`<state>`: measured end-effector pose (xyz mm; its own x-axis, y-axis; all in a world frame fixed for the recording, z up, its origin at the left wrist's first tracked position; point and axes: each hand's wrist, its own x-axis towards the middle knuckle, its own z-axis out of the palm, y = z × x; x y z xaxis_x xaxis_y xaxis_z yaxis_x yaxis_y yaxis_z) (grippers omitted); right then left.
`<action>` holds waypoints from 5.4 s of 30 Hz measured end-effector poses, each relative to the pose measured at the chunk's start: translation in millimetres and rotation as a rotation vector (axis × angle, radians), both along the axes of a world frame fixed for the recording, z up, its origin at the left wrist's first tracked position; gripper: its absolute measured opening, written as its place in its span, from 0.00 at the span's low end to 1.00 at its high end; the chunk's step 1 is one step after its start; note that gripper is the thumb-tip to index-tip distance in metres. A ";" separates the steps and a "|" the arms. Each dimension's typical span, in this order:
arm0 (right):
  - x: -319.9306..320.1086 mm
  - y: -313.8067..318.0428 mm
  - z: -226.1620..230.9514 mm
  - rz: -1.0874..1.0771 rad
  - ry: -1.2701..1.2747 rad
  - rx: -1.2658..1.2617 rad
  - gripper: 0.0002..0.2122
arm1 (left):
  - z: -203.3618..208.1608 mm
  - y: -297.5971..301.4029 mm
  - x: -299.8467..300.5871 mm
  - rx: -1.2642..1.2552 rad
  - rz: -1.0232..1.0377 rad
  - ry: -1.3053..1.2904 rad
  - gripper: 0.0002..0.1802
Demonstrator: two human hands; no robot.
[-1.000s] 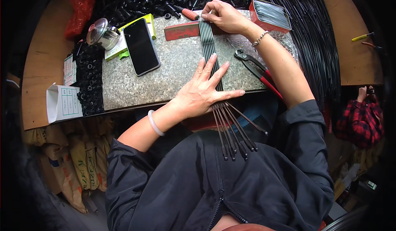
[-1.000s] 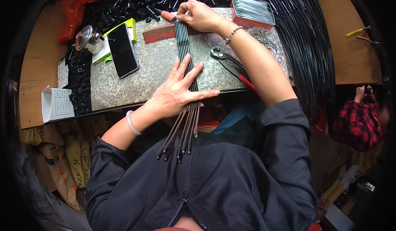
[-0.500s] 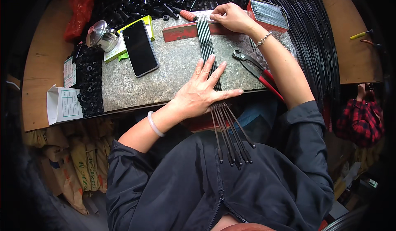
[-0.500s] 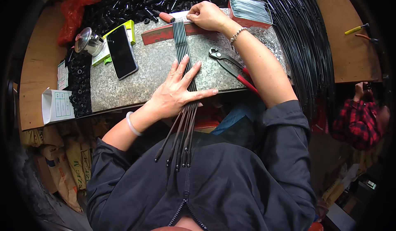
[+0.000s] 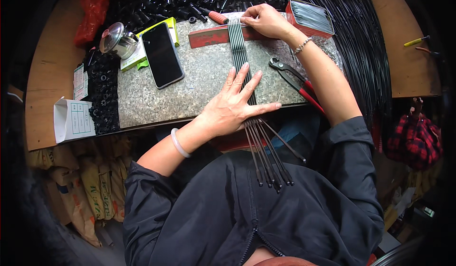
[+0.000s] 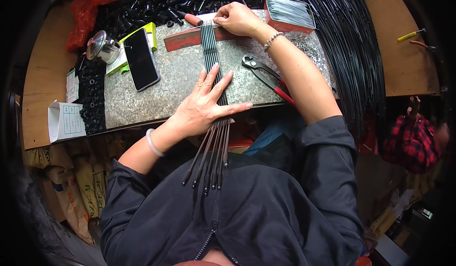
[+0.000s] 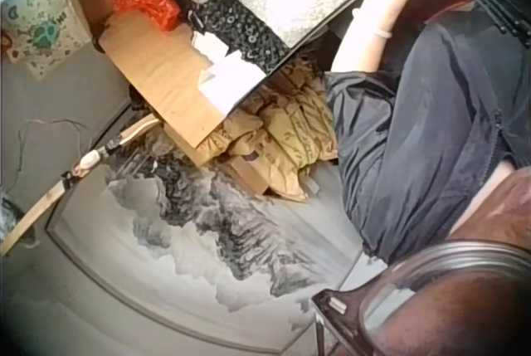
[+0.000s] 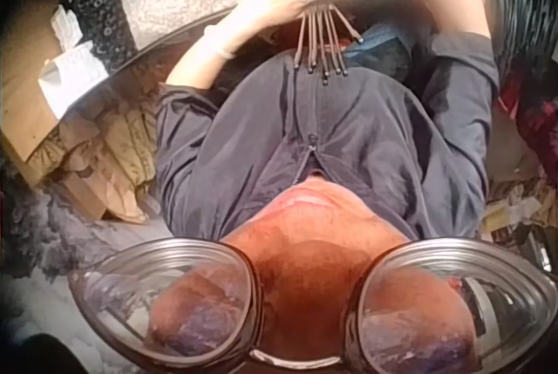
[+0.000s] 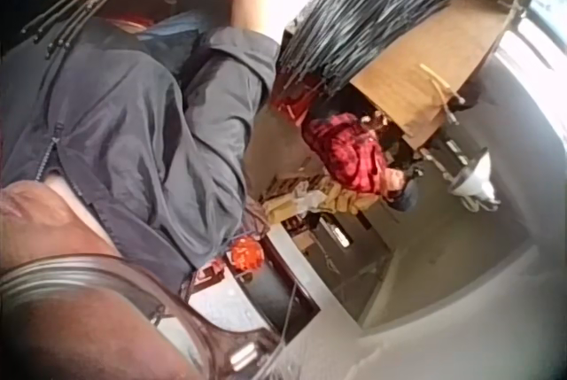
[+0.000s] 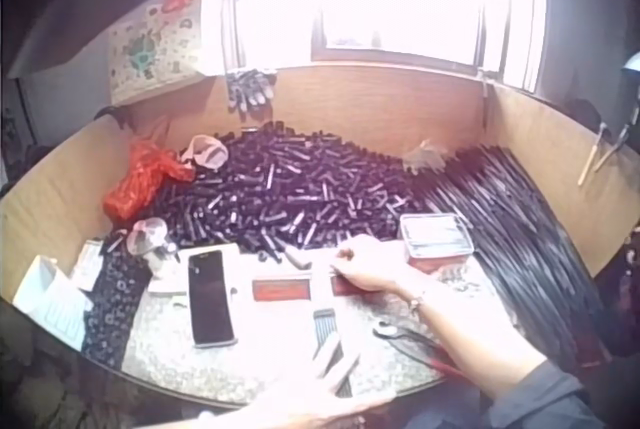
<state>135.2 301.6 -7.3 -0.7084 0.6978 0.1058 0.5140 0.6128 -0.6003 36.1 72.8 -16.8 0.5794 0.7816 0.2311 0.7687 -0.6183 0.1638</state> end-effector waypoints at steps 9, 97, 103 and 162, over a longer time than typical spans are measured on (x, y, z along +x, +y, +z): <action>6.1 2.8 0.3 -0.007 0.003 -0.056 0.13 | -1.6 -0.5 0.6 0.030 0.010 0.004 0.38; 136.5 36.3 27.8 -0.257 -0.031 0.640 0.08 | 62.1 -27.6 7.2 -0.157 -0.095 -0.606 0.32; 114.5 -11.2 60.2 -0.208 0.263 0.667 0.07 | 112.6 -25.0 12.5 -0.201 -0.204 -0.718 0.20; 115.5 -209.9 136.3 0.482 0.606 0.493 0.13 | 110.5 -32.6 20.7 0.186 -0.215 -0.471 0.15</action>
<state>250.7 91.7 129.0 -0.6370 0.1184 0.7617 -0.1811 0.9375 -0.2971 56.8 40.1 93.7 0.5223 0.5782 0.6268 0.4914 -0.8048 0.3330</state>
